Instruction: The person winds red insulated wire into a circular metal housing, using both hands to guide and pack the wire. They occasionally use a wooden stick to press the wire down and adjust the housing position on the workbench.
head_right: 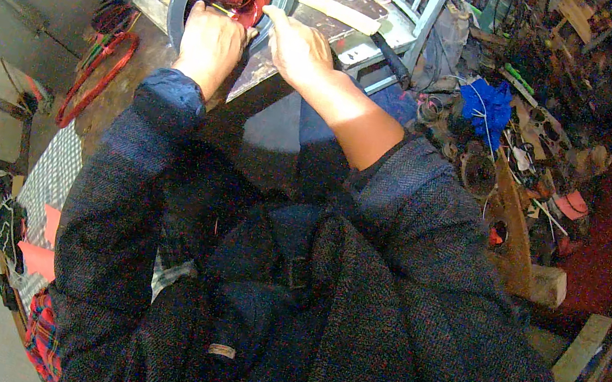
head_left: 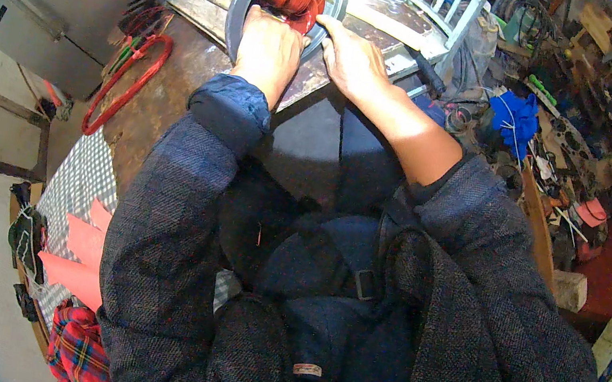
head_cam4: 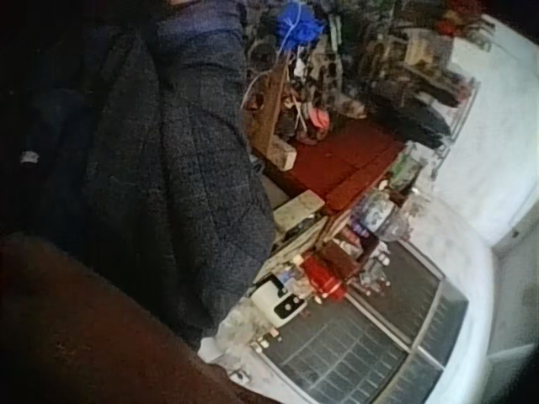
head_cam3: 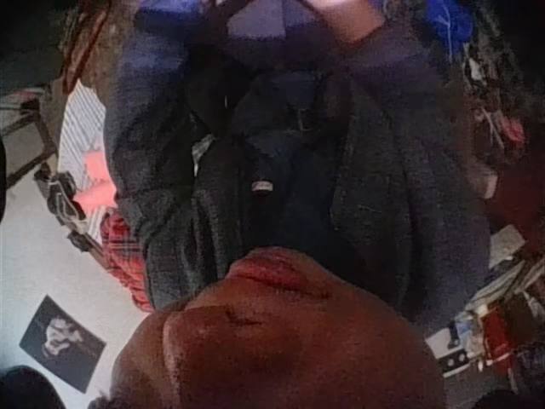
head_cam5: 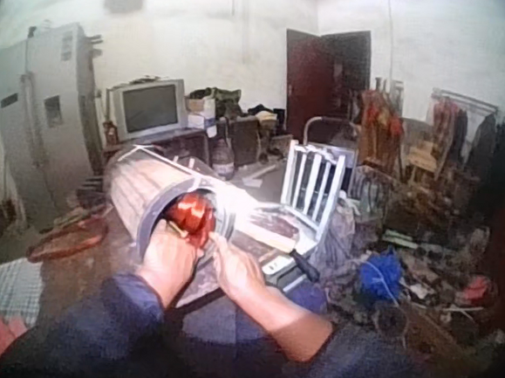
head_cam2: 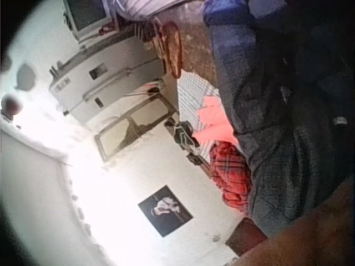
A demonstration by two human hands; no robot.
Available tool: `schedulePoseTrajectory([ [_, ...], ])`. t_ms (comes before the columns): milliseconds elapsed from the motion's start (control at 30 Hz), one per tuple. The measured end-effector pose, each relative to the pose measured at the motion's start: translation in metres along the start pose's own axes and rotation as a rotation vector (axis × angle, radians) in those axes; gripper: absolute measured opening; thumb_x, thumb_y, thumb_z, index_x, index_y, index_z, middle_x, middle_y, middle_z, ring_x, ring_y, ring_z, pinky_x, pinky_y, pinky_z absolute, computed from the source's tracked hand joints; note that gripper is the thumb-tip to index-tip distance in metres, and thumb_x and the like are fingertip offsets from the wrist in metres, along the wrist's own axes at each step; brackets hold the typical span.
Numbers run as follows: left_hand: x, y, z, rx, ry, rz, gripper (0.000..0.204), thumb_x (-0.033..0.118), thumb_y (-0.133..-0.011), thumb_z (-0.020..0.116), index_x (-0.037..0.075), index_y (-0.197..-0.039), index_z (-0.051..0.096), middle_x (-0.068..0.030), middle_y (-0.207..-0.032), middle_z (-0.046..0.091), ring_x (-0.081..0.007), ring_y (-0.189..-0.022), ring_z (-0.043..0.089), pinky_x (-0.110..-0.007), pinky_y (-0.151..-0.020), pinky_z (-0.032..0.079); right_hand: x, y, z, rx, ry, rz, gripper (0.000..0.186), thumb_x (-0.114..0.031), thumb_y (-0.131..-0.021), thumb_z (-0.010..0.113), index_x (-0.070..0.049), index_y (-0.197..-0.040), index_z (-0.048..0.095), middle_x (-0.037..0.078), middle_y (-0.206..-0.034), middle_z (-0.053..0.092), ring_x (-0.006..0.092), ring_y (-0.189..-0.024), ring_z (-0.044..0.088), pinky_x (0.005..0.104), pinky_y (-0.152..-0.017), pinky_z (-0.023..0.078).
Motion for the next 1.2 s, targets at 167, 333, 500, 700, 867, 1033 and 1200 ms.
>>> schedulePoseTrajectory([
  [167,-0.002,0.000,-0.008,0.061,0.034,-0.034,0.045,0.044,-0.103,0.057,0.014,-0.078,0.080,-0.0090,-0.076,0.075,-0.0253,-0.079,0.073,-0.046,-0.092,0.051,-0.007,0.003,-0.002,0.032,0.049,-0.137,0.057,-0.015,-0.098,0.059,-0.017,-0.153,0.049,0.025,-0.114,0.073,0.0463,-0.099,0.071,0.0548,-0.085,0.058],
  [333,-0.004,-0.001,-0.001,0.027,0.065,-0.051,0.031,0.027,-0.102,0.058,0.017,-0.087,0.083,-0.0103,-0.086,0.079,-0.0253,-0.090,0.076,-0.044,-0.101,0.049,-0.017,-0.001,0.021,-0.036,0.300,-0.231,0.064,-0.009,-0.093,0.057,-0.013,-0.156,0.046,0.024,-0.106,0.073,0.0449,-0.093,0.073,0.0537,-0.080,0.059],
  [500,-0.003,0.002,-0.008,0.098,0.069,-0.005,0.028,0.024,-0.097,0.058,0.017,-0.080,0.079,-0.0091,-0.080,0.076,-0.0258,-0.085,0.074,-0.046,-0.092,0.049,-0.020,-0.003,0.024,-0.116,0.266,-0.166,0.057,-0.011,-0.094,0.060,-0.012,-0.150,0.052,0.022,-0.110,0.073,0.0426,-0.096,0.073,0.0521,-0.082,0.059],
  [700,0.013,0.033,-0.014,0.055,-0.406,0.089,0.040,0.030,-0.102,0.053,0.005,-0.123,0.076,-0.0136,-0.118,0.072,-0.0300,-0.118,0.064,-0.048,-0.110,0.041,-0.052,-0.012,-0.038,0.122,0.242,-0.638,0.032,-0.013,-0.092,0.072,-0.010,-0.124,0.071,0.013,-0.106,0.071,0.0357,-0.100,0.070,0.0446,-0.087,0.058],
  [867,0.008,0.055,-0.009,0.055,-0.480,0.291,0.052,0.030,-0.101,0.049,-0.002,-0.142,0.059,-0.0151,-0.129,0.066,-0.0296,-0.129,0.059,-0.054,-0.125,0.028,-0.059,-0.039,-0.020,-0.130,0.253,-0.694,0.022,-0.026,-0.101,0.063,-0.011,-0.115,0.073,0.017,-0.107,0.072,0.0355,-0.102,0.069,0.0480,-0.094,0.055],
  [1033,0.006,0.054,-0.005,0.085,-0.511,0.333,0.047,0.027,-0.101,0.049,-0.002,-0.136,0.060,-0.0131,-0.121,0.068,-0.0268,-0.120,0.063,-0.050,-0.119,0.035,-0.051,-0.052,0.006,-0.373,0.295,-0.597,0.023,-0.033,-0.103,0.061,-0.013,-0.108,0.071,0.017,-0.097,0.072,0.0360,-0.092,0.072,0.0476,-0.083,0.058],
  [1200,0.005,0.050,0.001,0.145,-0.440,0.341,0.044,0.025,-0.100,0.050,-0.002,-0.133,0.062,-0.0106,-0.108,0.069,-0.0237,-0.105,0.065,-0.042,-0.106,0.041,-0.043,-0.053,0.017,-0.266,0.462,-0.724,0.021,-0.036,-0.101,0.065,-0.017,-0.106,0.069,0.013,-0.092,0.072,0.0362,-0.084,0.073,0.0466,-0.073,0.060],
])
Point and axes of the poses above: each hand's wrist, its own y-axis away from the middle knuckle, its own z-axis out of the palm, x = y × z, the point moved 9 cm from there along -y, towards the middle knuckle
